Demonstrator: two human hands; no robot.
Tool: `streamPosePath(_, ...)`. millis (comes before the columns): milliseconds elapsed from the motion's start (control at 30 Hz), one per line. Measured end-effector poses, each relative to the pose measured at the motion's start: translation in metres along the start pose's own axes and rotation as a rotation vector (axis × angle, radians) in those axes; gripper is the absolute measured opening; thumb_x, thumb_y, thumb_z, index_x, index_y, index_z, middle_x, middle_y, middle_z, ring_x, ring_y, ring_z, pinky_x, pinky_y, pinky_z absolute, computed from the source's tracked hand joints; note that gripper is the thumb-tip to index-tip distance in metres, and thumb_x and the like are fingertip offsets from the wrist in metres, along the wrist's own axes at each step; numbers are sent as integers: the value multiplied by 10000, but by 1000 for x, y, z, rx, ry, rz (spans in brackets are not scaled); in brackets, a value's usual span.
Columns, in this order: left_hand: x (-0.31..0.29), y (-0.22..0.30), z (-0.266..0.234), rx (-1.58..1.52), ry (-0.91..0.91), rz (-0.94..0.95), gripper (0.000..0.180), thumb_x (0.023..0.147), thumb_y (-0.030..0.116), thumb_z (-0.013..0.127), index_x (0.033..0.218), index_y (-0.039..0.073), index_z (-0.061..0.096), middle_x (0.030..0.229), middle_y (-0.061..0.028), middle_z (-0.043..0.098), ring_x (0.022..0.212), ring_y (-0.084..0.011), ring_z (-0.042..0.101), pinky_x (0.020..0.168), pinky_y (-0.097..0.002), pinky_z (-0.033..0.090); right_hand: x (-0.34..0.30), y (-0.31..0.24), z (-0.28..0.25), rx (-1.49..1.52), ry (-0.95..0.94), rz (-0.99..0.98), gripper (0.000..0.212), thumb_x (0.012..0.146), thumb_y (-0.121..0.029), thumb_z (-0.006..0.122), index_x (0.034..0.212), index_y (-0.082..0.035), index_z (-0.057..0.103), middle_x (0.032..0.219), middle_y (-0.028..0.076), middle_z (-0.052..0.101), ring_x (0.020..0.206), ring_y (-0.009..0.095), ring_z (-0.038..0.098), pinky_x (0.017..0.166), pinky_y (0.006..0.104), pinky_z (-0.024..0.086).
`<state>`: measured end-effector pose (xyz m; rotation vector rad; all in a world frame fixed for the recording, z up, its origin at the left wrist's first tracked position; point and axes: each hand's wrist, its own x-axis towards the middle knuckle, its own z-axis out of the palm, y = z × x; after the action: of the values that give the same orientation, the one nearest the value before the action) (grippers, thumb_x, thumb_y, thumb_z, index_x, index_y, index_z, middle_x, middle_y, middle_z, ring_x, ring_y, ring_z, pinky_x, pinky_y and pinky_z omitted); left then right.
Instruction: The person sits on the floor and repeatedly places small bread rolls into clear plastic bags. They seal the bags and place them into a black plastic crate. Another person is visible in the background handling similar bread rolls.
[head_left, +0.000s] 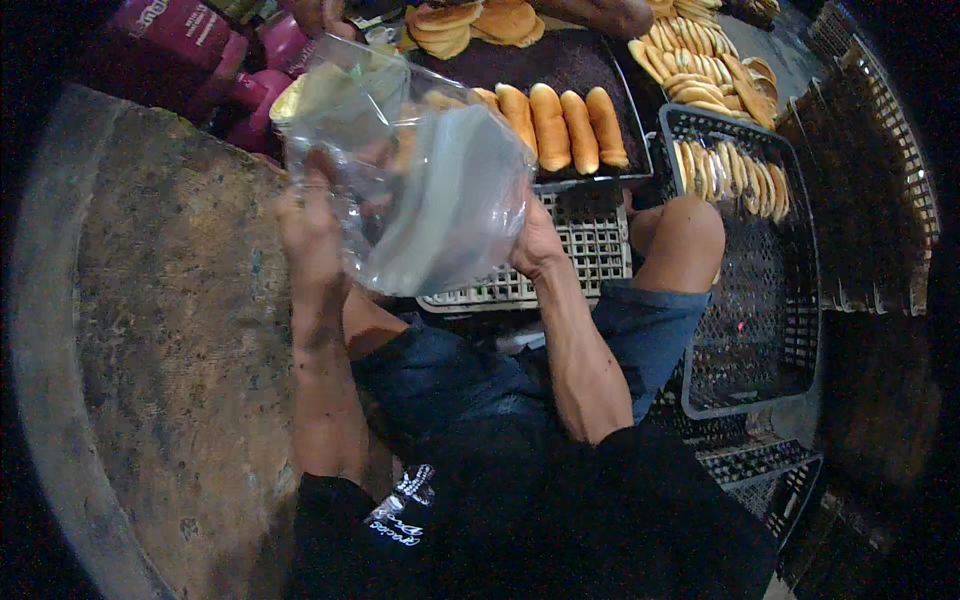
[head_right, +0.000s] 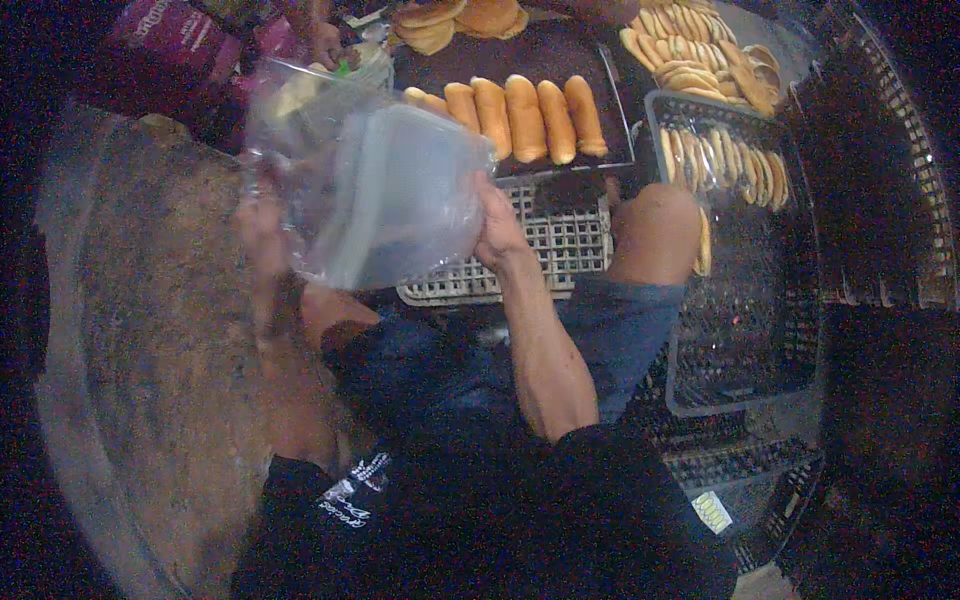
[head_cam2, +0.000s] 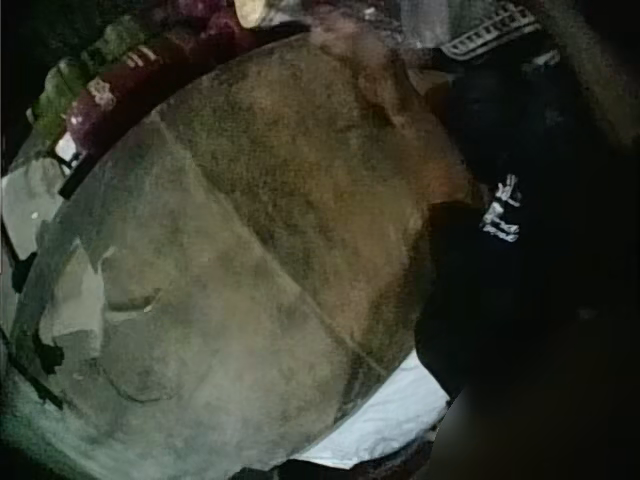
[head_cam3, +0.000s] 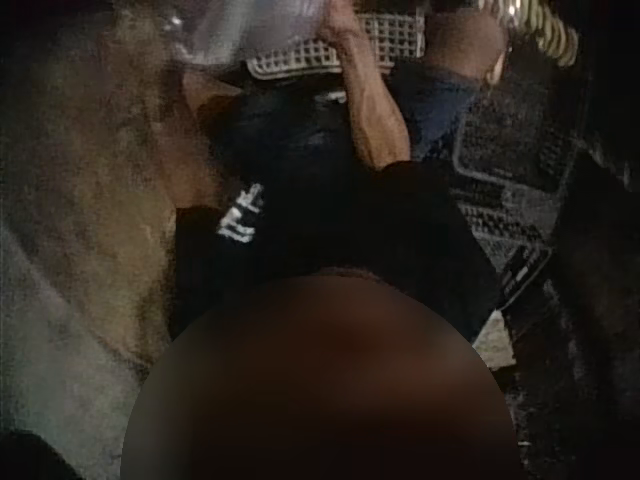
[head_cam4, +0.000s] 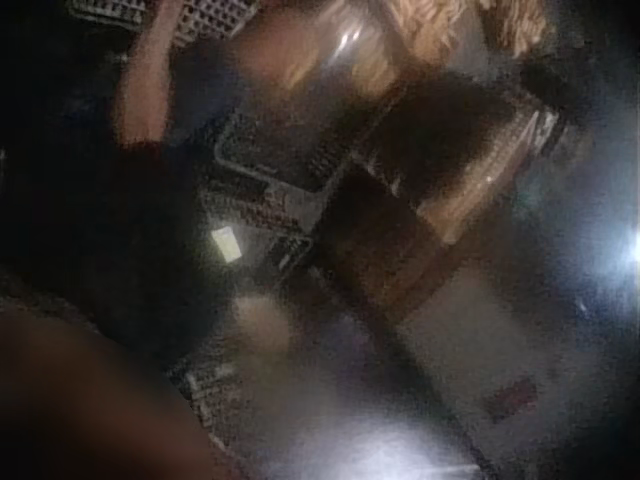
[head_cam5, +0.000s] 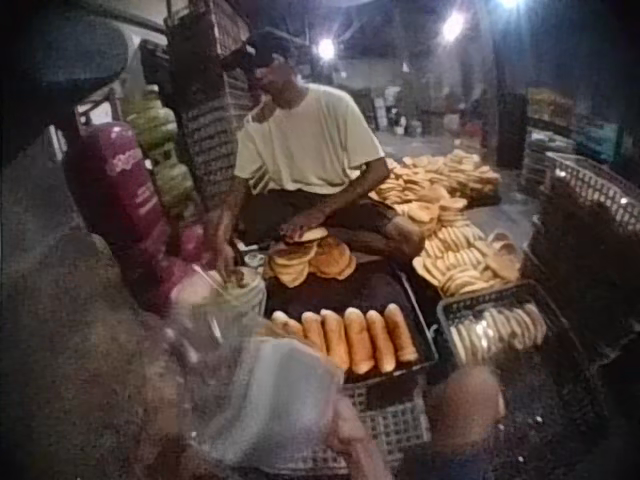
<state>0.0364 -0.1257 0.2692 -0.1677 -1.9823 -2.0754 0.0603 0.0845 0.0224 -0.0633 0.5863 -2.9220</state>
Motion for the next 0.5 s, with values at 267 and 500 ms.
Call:
streamPosePath(267, -5, 32, -27, 110, 66, 92, 469, 1010, 486, 492, 1055, 38, 626, 1039, -98, 678, 945, -206, 630, 843, -363, 507, 4, 1, 58, -248, 90, -88, 559, 1019, -453, 476, 1388, -36, 437, 1271, 117, 597, 1087, 242, 625, 932, 418, 532)
streamPosePath(500, -11, 38, -44, 115, 133, 110, 467, 1010, 484, 488, 1096, 41, 611, 1076, -116, 675, 994, -227, 631, 871, -384, 512, -1, 41, 82, -140, -22, 194, 491, 962, -344, 622, 1312, -22, 501, 1213, 104, 605, 1064, 232, 614, 898, 427, 534)
